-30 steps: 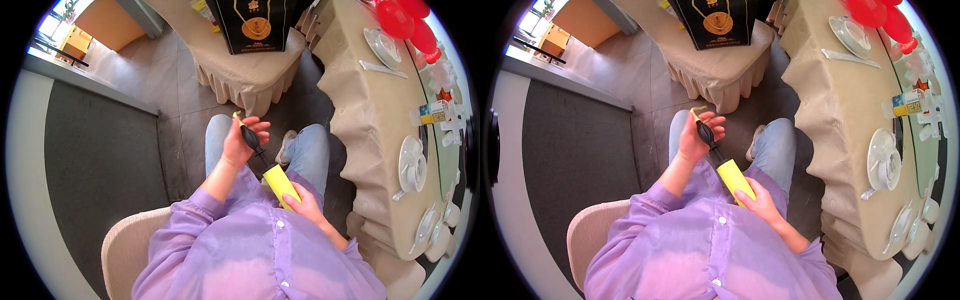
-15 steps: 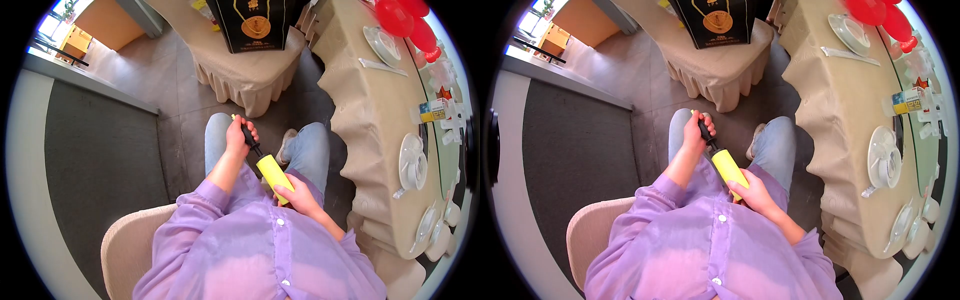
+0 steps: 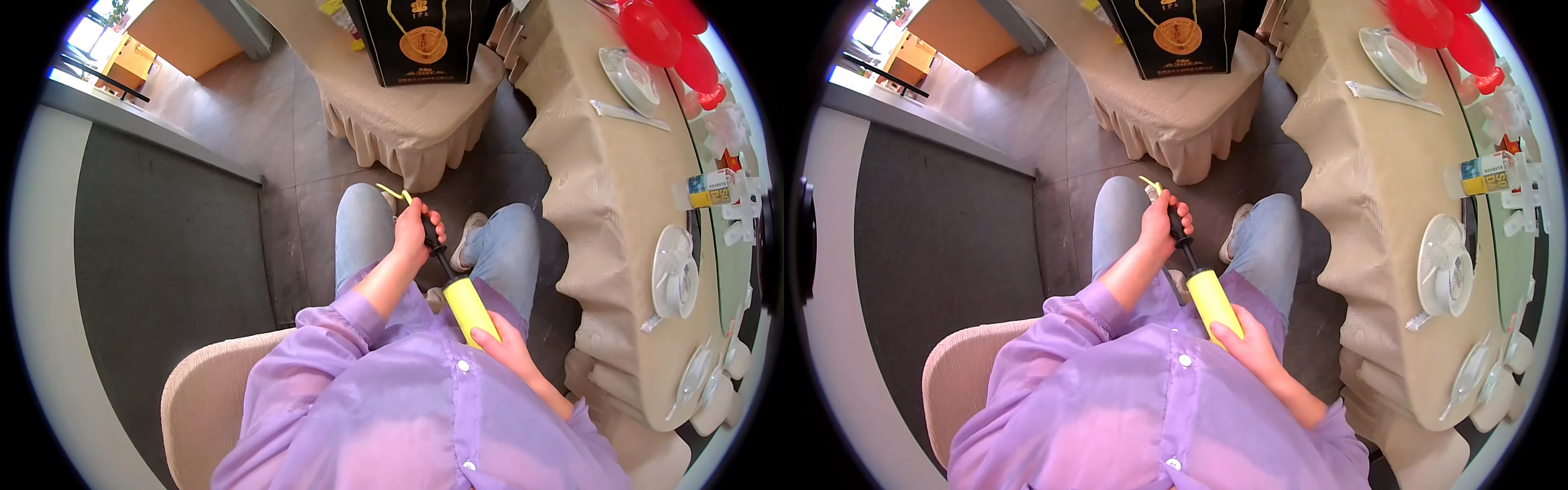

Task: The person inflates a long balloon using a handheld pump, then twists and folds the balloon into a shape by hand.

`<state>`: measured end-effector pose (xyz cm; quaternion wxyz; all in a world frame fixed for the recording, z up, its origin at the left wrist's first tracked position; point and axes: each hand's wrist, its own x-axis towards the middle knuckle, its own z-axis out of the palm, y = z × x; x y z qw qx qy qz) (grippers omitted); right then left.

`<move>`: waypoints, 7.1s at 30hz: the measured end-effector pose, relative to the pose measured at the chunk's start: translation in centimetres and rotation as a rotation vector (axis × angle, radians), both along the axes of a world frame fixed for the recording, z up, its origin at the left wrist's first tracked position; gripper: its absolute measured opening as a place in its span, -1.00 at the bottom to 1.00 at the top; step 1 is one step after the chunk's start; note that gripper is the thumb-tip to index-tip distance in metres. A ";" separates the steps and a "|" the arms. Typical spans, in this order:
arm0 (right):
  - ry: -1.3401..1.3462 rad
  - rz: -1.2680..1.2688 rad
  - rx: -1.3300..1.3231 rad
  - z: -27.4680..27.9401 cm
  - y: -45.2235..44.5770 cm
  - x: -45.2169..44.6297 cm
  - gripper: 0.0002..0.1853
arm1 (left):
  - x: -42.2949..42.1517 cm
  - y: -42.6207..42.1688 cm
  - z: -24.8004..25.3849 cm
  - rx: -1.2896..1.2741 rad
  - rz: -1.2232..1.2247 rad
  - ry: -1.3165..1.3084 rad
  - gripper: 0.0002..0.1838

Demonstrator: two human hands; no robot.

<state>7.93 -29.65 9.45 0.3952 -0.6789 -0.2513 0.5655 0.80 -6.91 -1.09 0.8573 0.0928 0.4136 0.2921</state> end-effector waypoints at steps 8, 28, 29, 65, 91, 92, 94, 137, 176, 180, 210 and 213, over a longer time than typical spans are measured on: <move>0.303 -0.061 -0.082 0.1 5.6 0.1 -0.58 | 0.5 -0.2 1.1 0.016 0.018 -0.036 -0.72; 0.279 -0.079 -0.091 -0.2 6.6 -0.6 -0.53 | 0.4 2.5 1.1 0.151 0.022 0.064 -0.77; 0.285 -0.076 -0.086 -0.1 5.9 -0.7 -0.53 | 0.0 3.0 0.9 0.169 0.004 0.099 -0.79; 0.049 0.217 0.199 -0.7 4.9 -0.3 -0.61 | -4.3 4.4 1.6 0.156 0.112 0.091 -0.77; 0.249 0.199 -0.041 -1.1 10.2 -2.4 -0.64 | -5.3 4.7 0.7 0.212 0.152 0.153 -0.78; 0.252 0.203 -0.036 -0.8 9.9 -2.3 -0.64 | -5.5 4.8 0.9 0.218 0.126 0.134 -0.78; 0.188 0.191 -0.006 0.4 7.6 -1.6 -0.61 | -5.7 4.2 0.0 0.192 0.127 0.134 -0.76; 0.174 0.064 -0.105 2.0 5.3 -0.2 -0.65 | -1.0 2.4 1.7 0.150 0.003 0.178 -0.77; 0.157 0.103 -0.088 -0.8 7.8 -1.7 -0.54 | -2.4 2.3 0.0 0.135 0.073 0.139 -0.76; 0.057 0.147 0.008 -0.2 3.5 -0.1 -0.56 | -2.9 3.0 -1.0 0.100 0.048 0.174 -0.79; -0.043 0.120 -0.059 4.1 4.3 0.1 -0.62 | -0.1 2.9 0.9 0.122 0.031 0.110 -0.80; -0.241 0.232 0.132 1.8 2.7 1.2 -0.62 | 0.1 2.5 0.8 0.097 0.025 0.128 -0.79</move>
